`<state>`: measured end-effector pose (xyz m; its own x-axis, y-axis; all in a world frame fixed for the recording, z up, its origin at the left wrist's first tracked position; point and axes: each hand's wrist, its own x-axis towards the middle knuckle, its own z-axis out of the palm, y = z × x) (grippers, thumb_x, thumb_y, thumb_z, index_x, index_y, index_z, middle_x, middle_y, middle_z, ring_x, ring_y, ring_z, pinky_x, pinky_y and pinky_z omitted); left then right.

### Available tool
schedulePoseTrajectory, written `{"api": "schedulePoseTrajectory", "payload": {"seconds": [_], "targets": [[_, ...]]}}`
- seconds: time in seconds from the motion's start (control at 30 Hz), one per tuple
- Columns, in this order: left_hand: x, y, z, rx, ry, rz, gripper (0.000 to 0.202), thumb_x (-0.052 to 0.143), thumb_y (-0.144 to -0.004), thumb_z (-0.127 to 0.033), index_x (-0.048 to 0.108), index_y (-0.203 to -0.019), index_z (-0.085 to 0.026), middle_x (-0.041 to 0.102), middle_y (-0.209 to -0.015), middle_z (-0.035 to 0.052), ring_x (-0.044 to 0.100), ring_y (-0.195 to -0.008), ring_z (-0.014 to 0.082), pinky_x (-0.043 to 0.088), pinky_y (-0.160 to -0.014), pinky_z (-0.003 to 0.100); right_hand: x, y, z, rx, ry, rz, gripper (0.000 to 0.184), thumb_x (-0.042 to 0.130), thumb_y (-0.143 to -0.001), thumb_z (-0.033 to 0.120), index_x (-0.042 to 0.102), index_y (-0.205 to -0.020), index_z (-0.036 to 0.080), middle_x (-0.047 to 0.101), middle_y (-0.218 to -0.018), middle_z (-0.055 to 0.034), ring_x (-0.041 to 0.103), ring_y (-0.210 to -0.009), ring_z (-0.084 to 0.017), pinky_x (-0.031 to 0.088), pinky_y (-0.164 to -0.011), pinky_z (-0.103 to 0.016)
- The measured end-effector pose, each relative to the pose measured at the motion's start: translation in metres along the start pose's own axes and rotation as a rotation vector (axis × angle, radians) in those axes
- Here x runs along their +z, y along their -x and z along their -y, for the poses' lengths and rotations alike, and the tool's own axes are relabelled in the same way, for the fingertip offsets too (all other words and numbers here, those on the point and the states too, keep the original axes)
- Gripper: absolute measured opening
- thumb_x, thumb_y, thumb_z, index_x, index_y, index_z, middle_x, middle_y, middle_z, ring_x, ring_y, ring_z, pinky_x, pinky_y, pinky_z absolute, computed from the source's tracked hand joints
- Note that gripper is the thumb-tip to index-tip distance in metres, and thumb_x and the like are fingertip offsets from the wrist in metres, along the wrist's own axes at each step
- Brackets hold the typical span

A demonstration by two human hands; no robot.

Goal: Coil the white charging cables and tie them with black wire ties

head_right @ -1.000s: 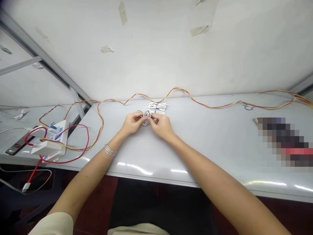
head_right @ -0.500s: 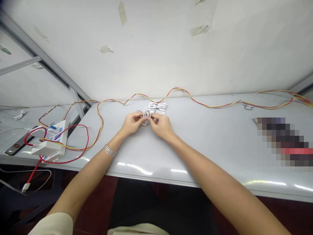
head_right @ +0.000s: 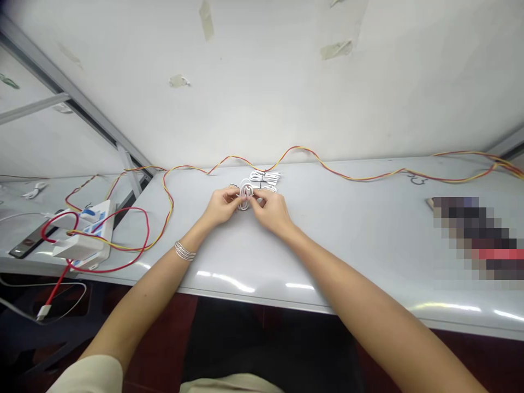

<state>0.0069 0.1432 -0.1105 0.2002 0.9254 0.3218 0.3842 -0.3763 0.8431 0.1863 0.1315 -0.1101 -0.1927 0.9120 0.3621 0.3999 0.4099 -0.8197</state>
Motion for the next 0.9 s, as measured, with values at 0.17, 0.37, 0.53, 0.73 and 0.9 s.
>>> {"api": "schedulePoseTrajectory", "payload": {"seconds": [0.17, 0.37, 0.53, 0.73, 0.9], "targets": [[0.0, 0.0006, -0.0017, 0.017, -0.025, -0.009, 0.023, 0.068, -0.085, -0.036, 0.077, -0.093, -0.016, 0.07, -0.087, 0.0083, 0.061, -0.078, 0.0166, 0.048, -0.068, 0.028, -0.0004, -0.0001, -0.0002, 0.0, 0.018, 0.001, 0.025, 0.057, -0.088, 0.036, 0.075, -0.091, 0.018, 0.07, -0.081, -0.0034, 0.052, -0.062, -0.013, 0.039, -0.063, -0.027], [-0.001, 0.0007, -0.0038, 0.025, -0.041, 0.007, 0.022, 0.067, -0.086, -0.033, 0.078, -0.093, -0.015, 0.069, -0.085, 0.0081, 0.06, -0.079, 0.017, 0.047, -0.068, 0.028, 0.0001, -0.0005, -0.0012, -0.008, 0.019, -0.002, 0.026, 0.057, -0.088, 0.037, 0.075, -0.09, 0.018, 0.069, -0.078, -0.0033, 0.051, -0.061, -0.013, 0.039, -0.062, -0.027], [-0.0013, 0.0007, -0.0026, 0.027, -0.038, 0.017, 0.023, 0.067, -0.086, -0.036, 0.077, -0.092, -0.016, 0.068, -0.084, 0.0075, 0.06, -0.079, 0.0171, 0.047, -0.069, 0.028, 0.0001, -0.0005, -0.0007, -0.012, 0.028, -0.004, 0.026, 0.057, -0.088, 0.037, 0.075, -0.091, 0.018, 0.068, -0.078, -0.0031, 0.05, -0.06, -0.013, 0.039, -0.062, -0.026], [-0.0025, 0.0008, -0.0018, 0.022, -0.038, 0.037, 0.027, 0.065, -0.087, -0.042, 0.075, -0.086, -0.017, 0.067, -0.084, 0.0082, 0.06, -0.082, 0.0188, 0.047, -0.071, 0.03, -0.0013, 0.0002, 0.0009, -0.005, 0.022, 0.006, 0.027, 0.056, -0.088, 0.037, 0.074, -0.089, 0.018, 0.067, -0.077, -0.0032, 0.049, -0.06, -0.013, 0.038, -0.062, -0.027], [-0.0033, -0.0001, -0.0022, 0.025, -0.036, 0.074, 0.032, 0.063, -0.088, -0.047, 0.074, -0.085, -0.017, 0.067, -0.08, 0.0075, 0.058, -0.078, 0.0183, 0.047, -0.072, 0.031, -0.0011, -0.0002, 0.0005, -0.022, 0.019, 0.009, 0.027, 0.056, -0.088, 0.038, 0.074, -0.087, 0.018, 0.067, -0.077, -0.0035, 0.05, -0.061, -0.013, 0.038, -0.062, -0.027]]}}
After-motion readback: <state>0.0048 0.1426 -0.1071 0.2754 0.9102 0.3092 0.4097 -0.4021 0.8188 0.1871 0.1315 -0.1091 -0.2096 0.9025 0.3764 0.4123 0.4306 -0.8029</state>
